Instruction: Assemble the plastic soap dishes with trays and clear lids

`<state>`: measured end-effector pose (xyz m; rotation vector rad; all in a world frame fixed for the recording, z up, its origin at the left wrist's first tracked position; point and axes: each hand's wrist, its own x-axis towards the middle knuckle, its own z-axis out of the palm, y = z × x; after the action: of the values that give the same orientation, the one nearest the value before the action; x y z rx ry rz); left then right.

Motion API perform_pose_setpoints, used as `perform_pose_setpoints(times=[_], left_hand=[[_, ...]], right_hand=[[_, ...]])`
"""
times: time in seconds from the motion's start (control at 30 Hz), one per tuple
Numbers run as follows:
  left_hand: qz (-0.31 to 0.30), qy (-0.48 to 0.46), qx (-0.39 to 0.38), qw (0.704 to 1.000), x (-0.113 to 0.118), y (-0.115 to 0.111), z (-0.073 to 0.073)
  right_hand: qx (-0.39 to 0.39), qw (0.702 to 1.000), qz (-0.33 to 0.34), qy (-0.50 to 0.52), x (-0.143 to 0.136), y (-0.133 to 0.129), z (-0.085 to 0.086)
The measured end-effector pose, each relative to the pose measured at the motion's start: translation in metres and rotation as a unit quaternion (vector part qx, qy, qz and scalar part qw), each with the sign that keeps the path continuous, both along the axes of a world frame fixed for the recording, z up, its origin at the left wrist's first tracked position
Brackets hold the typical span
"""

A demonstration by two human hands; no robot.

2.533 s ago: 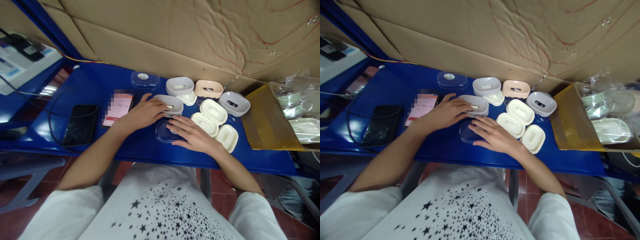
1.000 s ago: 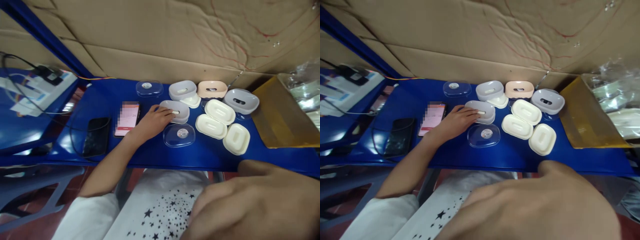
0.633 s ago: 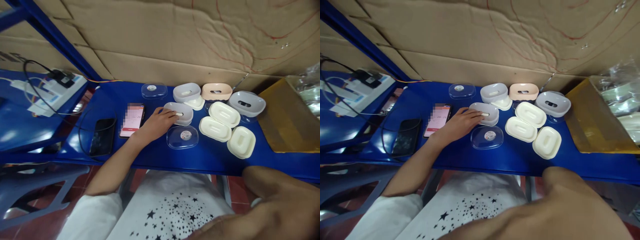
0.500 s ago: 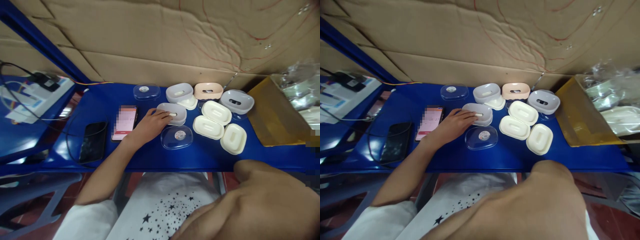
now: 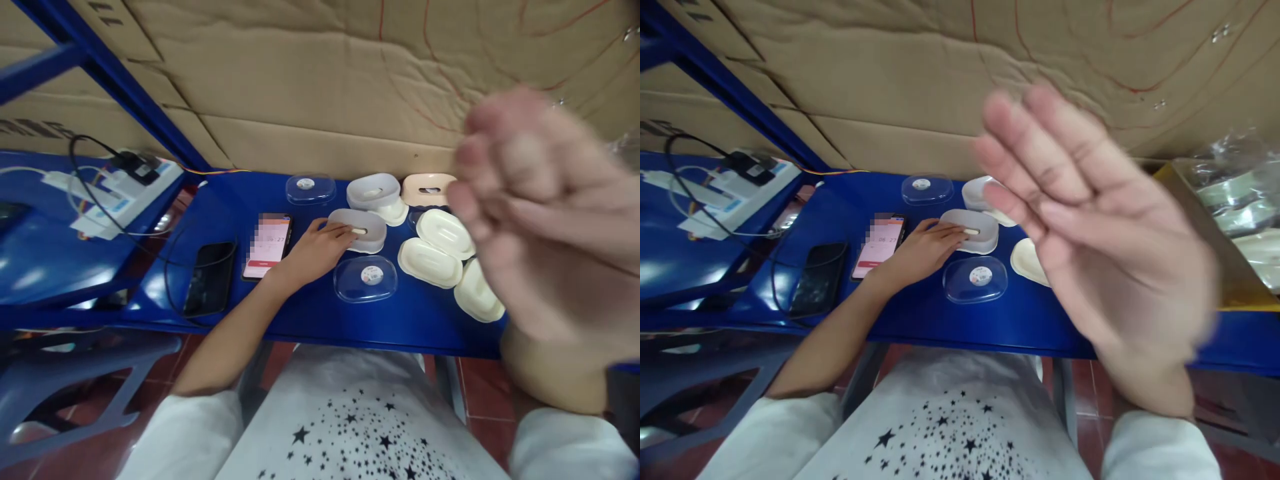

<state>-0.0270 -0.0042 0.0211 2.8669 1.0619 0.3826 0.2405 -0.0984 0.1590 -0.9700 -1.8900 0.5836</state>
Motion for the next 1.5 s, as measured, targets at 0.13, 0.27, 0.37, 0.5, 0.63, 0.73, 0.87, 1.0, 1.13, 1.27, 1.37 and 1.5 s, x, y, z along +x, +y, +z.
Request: perform_pose_setpoints(times=[0.13,0.27,0.37,0.5,0.63,0.73,0.87,1.0,1.13,1.27,1.37,1.5], left_hand=[[0.004,-0.019,0.016,1.0,0.0,0.001,-0.001],[0.001,-0.023,0.024,0.999,0.002,0.004,-0.007],[0.005,-0.022,0.019,1.0,0.005,0.006,-0.008],[0.015,-0.021,0.009,1.0,0.006,0.007,-0.006],[0.016,-0.035,0.001,0.999,0.004,0.006,-0.006],[0.009,-0.028,-0.001,1.0,0.003,0.005,-0.007],[0.01,-0.012,-0.011,1.0,0.004,0.003,-0.004],[0.005,-0.003,-0.003,1.0,0.005,0.0,0.0],[-0.001,0.01,0.015,1.0,0.006,-0.002,0.002],[-0.004,0.026,0.031,0.999,0.008,-0.005,0.005],[-0.006,0.046,0.049,0.998,0.011,-0.007,0.006],[-0.015,0.088,0.072,0.993,0.016,-0.008,0.003]], right_hand=[[0.004,0.997,-0.073,-0.008,0.022,0.046,-0.05],[0.045,0.947,-0.121,-0.293,0.065,0.061,-0.104],[0.05,0.928,-0.138,-0.342,0.079,0.06,-0.117],[0.082,0.928,-0.129,-0.339,0.067,0.055,-0.123],[0.072,0.953,-0.064,-0.288,0.049,0.042,-0.116],[0.023,0.98,0.014,-0.198,0.038,0.02,-0.092],[-0.017,0.973,0.163,-0.164,0.021,-0.013,-0.064],[0.023,0.942,0.143,-0.303,0.002,-0.02,-0.09],[0.034,0.905,0.097,-0.412,-0.005,-0.007,-0.128],[0.015,0.903,0.131,-0.408,-0.001,0.0,-0.135],[-0.007,0.908,0.151,-0.391,0.001,0.001,-0.128],[-0.074,0.908,0.177,-0.373,0.013,0.011,-0.107]])
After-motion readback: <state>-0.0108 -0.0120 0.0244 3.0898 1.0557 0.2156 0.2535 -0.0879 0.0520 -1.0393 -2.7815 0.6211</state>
